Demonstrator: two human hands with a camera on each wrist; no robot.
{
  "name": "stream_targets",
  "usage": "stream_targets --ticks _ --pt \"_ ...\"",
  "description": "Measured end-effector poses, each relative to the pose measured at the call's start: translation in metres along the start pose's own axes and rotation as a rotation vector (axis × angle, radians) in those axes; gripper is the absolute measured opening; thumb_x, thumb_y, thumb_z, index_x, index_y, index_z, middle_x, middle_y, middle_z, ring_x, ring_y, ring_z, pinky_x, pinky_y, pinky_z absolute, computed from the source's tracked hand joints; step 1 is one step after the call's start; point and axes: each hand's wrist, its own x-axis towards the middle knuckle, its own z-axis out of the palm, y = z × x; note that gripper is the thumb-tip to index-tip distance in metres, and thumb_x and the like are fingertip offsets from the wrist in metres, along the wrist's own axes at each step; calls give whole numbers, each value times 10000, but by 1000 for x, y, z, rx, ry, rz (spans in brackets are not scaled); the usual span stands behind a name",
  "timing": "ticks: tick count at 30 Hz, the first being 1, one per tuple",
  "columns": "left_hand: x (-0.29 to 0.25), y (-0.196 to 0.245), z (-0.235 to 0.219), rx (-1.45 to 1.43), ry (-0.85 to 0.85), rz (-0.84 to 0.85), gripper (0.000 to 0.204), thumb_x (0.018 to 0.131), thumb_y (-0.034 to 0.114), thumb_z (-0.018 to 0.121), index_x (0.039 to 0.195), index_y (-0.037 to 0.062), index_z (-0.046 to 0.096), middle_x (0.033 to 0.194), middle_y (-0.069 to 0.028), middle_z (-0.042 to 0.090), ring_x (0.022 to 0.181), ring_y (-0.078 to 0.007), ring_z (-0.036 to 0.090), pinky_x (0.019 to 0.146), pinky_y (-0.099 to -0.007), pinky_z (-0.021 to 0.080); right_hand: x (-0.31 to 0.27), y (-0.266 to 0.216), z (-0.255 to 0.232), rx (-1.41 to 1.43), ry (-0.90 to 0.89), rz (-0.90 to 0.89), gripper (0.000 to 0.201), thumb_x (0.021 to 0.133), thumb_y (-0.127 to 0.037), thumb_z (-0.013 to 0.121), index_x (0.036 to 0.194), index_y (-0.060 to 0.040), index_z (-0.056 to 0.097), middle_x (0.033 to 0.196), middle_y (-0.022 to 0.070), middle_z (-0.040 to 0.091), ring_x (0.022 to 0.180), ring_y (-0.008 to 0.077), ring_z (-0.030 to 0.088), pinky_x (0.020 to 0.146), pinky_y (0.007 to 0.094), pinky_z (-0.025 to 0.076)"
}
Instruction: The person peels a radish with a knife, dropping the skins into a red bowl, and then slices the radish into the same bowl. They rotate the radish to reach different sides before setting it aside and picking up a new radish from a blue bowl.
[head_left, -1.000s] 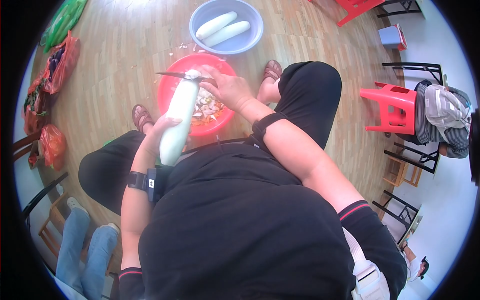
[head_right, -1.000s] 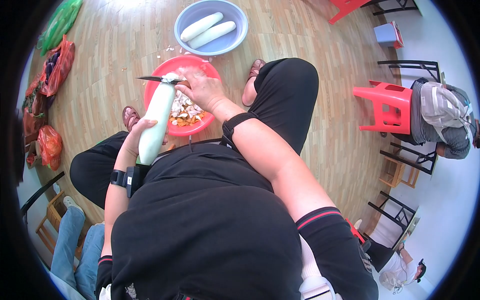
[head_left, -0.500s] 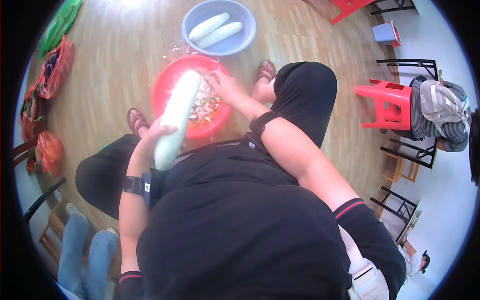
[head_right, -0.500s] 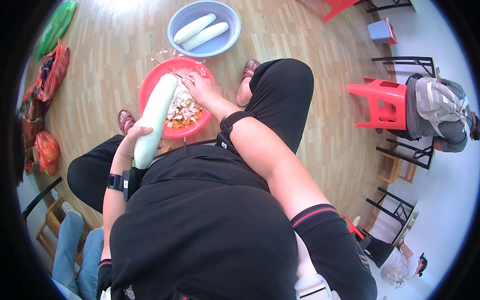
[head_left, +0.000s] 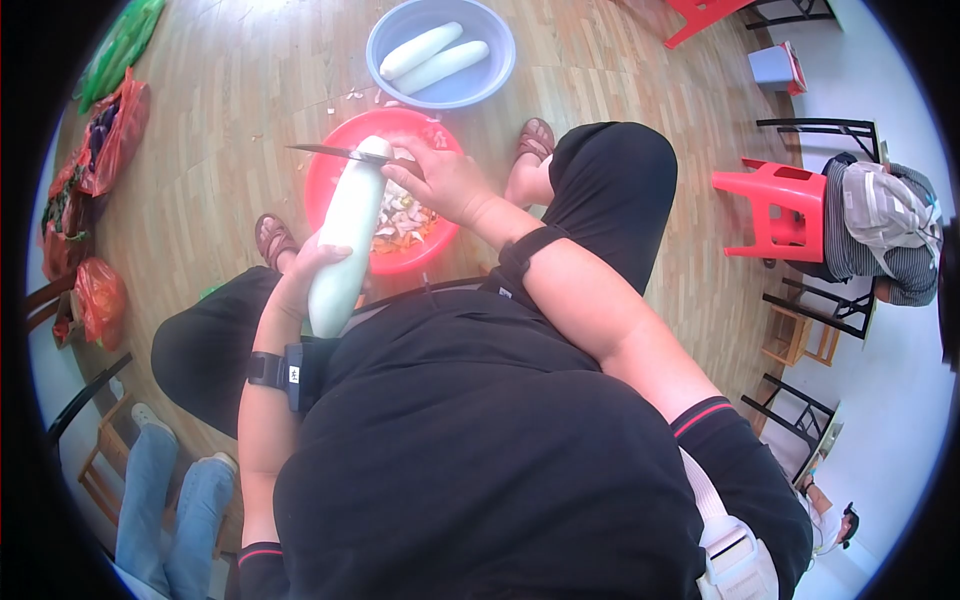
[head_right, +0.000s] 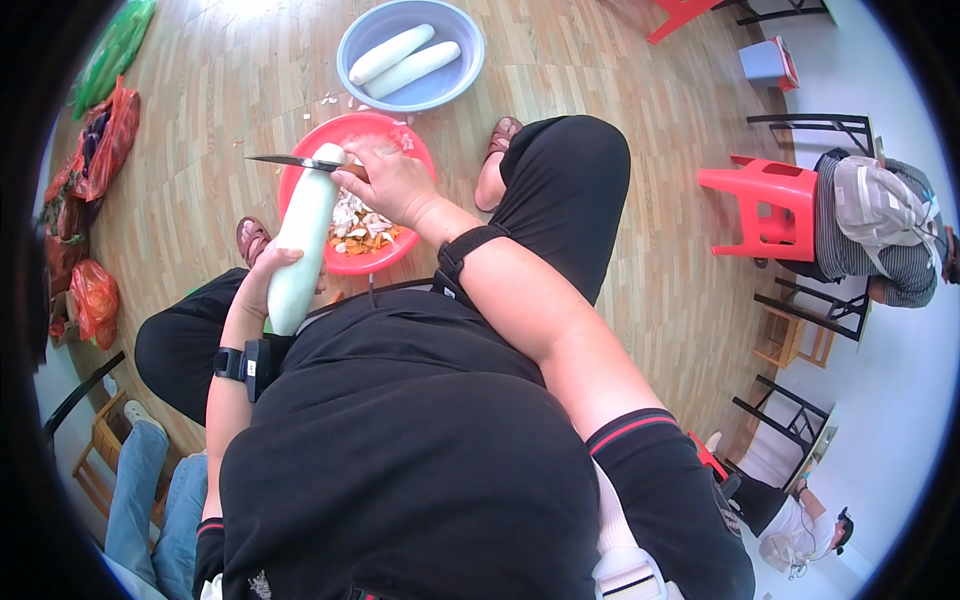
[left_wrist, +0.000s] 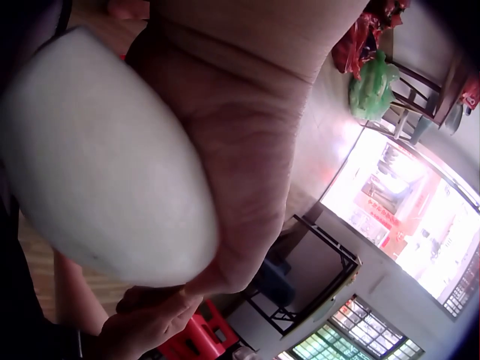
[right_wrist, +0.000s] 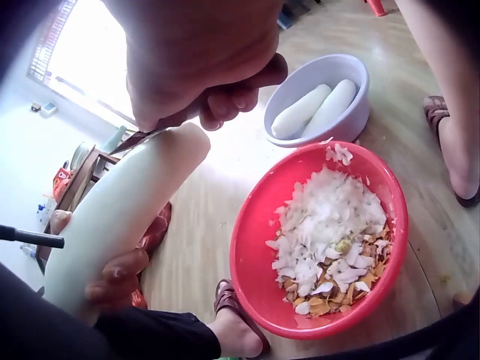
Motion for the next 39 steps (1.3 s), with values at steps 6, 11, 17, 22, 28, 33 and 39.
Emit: stream_targets --ticks 6,11,17,22,28,33,39 --pt "-1 -1 2 -36 -15 -8 578 803 280 628 1248 -33 431 876 -156 600 697 -253 653 627 -364 560 0 7 4 -96 123 -67 507 917 -522 545 1199 -103 591 1063 145 683 921 314 677 764 433 538" --pt "-1 -3 4 73 -7 35 704 722 332 681 1260 -48 433 861 -173 609 650 -260 665 616 -369 591 7 19 -8 -104 22 261 539 927 -545 501 1281 -140 536 1174 142 653 1001 323 658 814 453 528" --pt "-4 2 9 73 33 7 755 705 335 697 1289 -46 408 863 -161 604 647 -247 664 612 -364 595 5 13 -6 49 98 196 558 944 -532 478 1292 -98 512 1159 127 664 1034 322 647 878 456 507" --pt "-1 -1 4 98 36 23 763 699 346 703 1286 -44 409 877 -149 593 650 -241 665 613 -358 595 2 -4 -7 99 113 2 548 936 -528 502 1265 -92 533 1128 134 672 997 312 659 816 442 530" --pt "0 -2 1 123 28 28 739 726 304 687 1318 -30 399 952 -141 583 735 -224 645 635 -332 572 0 -8 -8 -115 111 -85 512 914 -511 550 1229 -108 566 1030 153 687 913 290 678 697 420 550" --pt "-1 -1 2 142 40 -11 729 748 272 683 1350 -15 389 1019 -128 573 823 -211 627 669 -315 549 1 -1 -12 -113 24 60 520 929 -530 501 1231 -112 562 1029 144 692 928 333 674 766 452 536" --pt "1 -1 1 198 28 116 753 692 334 702 1275 -48 419 907 -149 594 709 -236 662 646 -346 587 6 25 -3 88 61 280 582 954 -544 453 1286 -71 528 1147 157 664 1068 339 627 897 449 493"
